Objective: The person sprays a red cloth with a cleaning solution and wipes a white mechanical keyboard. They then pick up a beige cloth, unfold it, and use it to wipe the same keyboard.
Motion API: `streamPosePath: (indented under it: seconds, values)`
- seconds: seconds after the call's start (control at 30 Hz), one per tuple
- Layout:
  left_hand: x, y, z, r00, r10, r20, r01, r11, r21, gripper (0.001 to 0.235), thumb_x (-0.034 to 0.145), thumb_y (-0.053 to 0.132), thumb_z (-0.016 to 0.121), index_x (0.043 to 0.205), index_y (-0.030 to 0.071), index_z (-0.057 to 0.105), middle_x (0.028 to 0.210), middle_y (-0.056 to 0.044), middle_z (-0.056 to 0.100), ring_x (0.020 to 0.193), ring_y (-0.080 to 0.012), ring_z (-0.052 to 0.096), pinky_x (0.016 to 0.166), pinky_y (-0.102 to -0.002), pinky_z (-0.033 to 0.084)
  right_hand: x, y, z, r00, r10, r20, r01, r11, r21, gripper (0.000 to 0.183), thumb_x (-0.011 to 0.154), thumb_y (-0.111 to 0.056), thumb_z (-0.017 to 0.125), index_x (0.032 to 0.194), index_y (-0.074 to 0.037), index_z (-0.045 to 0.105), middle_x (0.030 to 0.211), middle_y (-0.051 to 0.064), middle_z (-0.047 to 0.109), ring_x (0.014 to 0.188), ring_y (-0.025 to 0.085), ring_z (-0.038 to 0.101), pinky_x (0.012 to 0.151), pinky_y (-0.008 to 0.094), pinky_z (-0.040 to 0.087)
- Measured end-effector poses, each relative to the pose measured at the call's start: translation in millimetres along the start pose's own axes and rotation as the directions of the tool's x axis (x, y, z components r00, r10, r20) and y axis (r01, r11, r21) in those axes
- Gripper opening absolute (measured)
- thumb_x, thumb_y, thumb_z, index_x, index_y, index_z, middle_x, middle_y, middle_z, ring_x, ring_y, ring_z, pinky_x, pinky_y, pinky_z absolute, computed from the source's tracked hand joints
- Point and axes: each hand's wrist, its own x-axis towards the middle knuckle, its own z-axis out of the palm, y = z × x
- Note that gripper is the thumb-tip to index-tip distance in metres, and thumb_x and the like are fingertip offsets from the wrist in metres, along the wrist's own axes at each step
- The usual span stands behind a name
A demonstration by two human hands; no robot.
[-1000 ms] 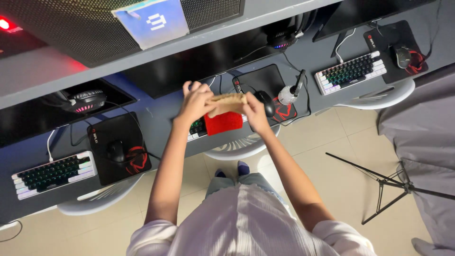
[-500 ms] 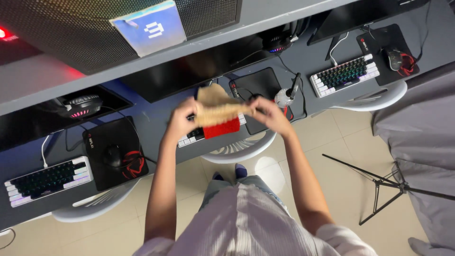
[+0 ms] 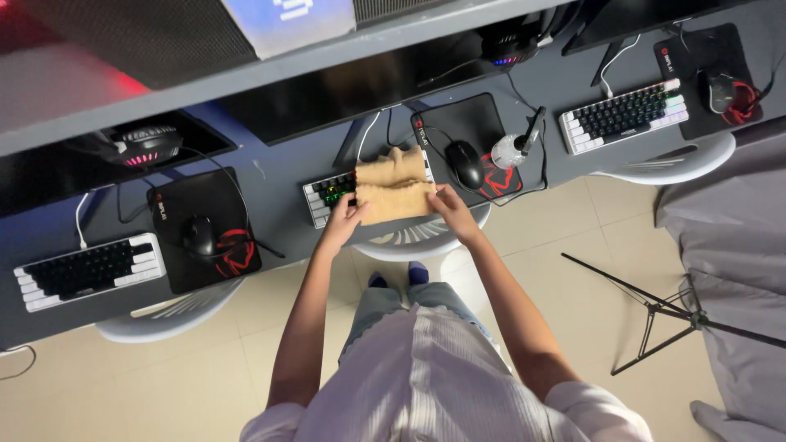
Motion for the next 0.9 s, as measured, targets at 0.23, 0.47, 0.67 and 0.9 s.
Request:
streamPosePath:
  seconds: [0.23,0.47,0.67,0.9]
  values:
    - [-16,12,8,0.991,0.135,0.002,-0.131,0.96,0.246,0.055,0.09,0.01,0.078,0.134,0.006,0.045,0.101,-0.011,0.072,0.078,-0.0144,0.068,0.07,-0.03,0.055,3,38,-9,0.996,0.074,-0.052,-0.083,0.978,-0.192,0.035,0.094,-0.019,0.072,0.121,-0.004,0.057,0.106,0.002,0.069,0.098,0.008,0.064,0.081,0.024,0.05]
    - [-36,86,25,0.964,0.229,-0.135,-0.179,0.935,0.307,0.041,0.097,0.0,0.064,0.135,0.006,0.05,0.097,-0.016,0.065,0.079,-0.0253,0.068,0.072,-0.034,0.054,4,12,11,0.981,-0.004,-0.193,-0.056,0.951,-0.305,0.021,0.106,-0.022,0.063,0.122,-0.011,0.057,0.089,0.002,0.065,0.081,0.007,0.052,0.072,0.025,0.046]
    - [-40,103,24,0.89,0.455,-0.032,-0.394,0.801,0.451,0.049,0.079,0.0,0.08,0.122,0.008,0.058,0.117,-0.017,0.063,0.104,-0.0361,0.065,0.085,-0.042,0.054,1,-13,26,0.925,-0.032,-0.379,-0.154,0.88,-0.449,0.033,0.098,-0.019,0.069,0.121,-0.012,0.047,0.073,0.008,0.064,0.064,0.012,0.054,0.061,0.028,0.046]
    - [-34,103,27,0.895,0.44,-0.075,-0.336,0.775,0.535,0.048,0.075,-0.009,0.075,0.119,0.002,0.062,0.139,-0.021,0.049,0.111,-0.0406,0.064,0.091,-0.043,0.054,-13,-51,35,0.956,-0.257,0.14,0.285,0.71,-0.643,0.05,0.066,-0.005,0.089,0.112,-0.01,0.072,0.11,0.016,0.055,0.094,0.024,0.06,0.08,0.035,0.054]
